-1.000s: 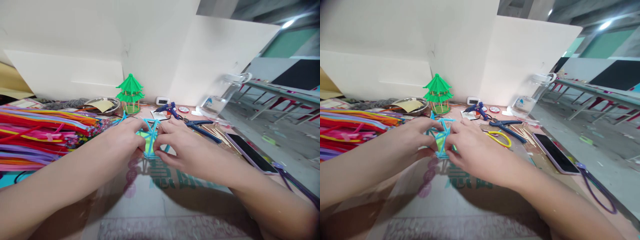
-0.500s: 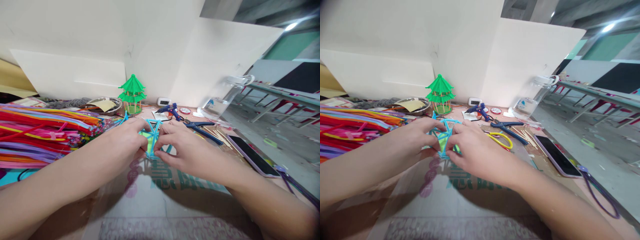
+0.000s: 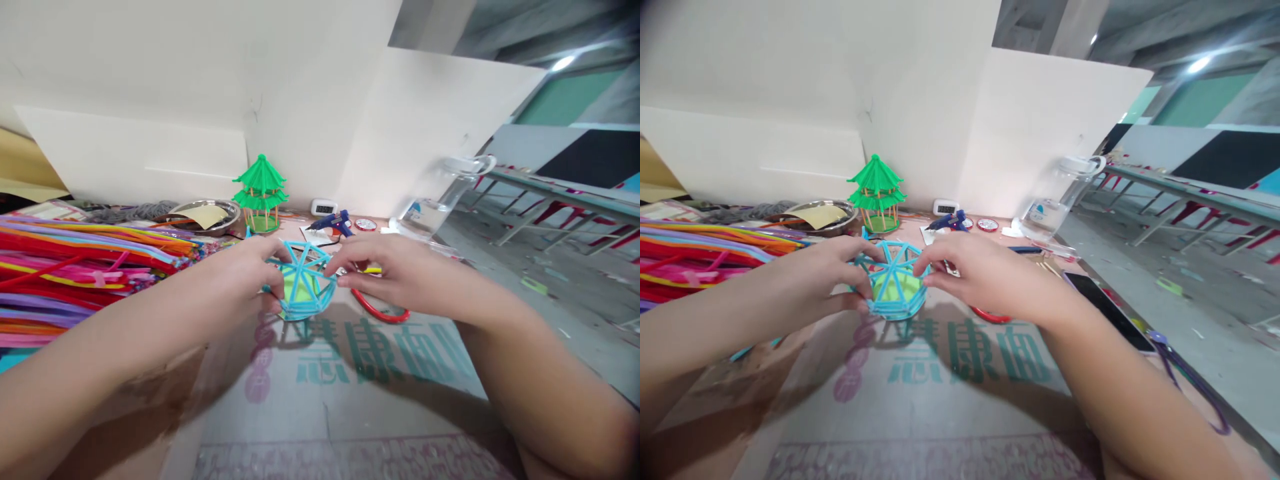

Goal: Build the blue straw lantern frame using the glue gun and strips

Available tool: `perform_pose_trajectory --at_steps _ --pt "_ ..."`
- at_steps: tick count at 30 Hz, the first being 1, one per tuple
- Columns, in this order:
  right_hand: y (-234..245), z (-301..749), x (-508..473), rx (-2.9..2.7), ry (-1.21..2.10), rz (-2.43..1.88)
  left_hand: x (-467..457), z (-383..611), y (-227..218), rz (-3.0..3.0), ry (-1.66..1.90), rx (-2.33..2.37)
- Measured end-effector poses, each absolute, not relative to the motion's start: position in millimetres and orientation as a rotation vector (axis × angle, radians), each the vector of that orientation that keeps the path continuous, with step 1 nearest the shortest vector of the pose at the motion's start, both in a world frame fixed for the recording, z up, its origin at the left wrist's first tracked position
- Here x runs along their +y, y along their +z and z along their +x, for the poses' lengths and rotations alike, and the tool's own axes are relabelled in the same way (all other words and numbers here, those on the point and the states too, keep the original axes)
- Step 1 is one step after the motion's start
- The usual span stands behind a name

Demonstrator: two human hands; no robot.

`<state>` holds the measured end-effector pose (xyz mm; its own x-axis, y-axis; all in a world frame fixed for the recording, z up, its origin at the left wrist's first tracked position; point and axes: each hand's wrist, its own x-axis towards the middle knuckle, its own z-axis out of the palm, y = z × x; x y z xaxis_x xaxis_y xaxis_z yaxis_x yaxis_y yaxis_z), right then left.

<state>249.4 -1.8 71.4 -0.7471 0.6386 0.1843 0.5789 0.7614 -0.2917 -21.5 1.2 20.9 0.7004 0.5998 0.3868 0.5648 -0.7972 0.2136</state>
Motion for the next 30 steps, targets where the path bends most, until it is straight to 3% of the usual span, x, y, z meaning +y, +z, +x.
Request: perform_pose_trajectory --at_steps 8,14,30 --pt "57.6 240.8 5.9 -2.748 0.561 -0.920 5.6 -28.1 33.4 2.806 0.491 1.008" --pt "55.3 237.2 -2.1 -2.759 0.495 -0.907 -29.8 -15.1 52.3 2.930 0.825 1.066" --pt "56.2 235.5 -8.7 -2.799 0.449 -0.878 -40.6 2.5 39.8 2.985 0.664 1.062"
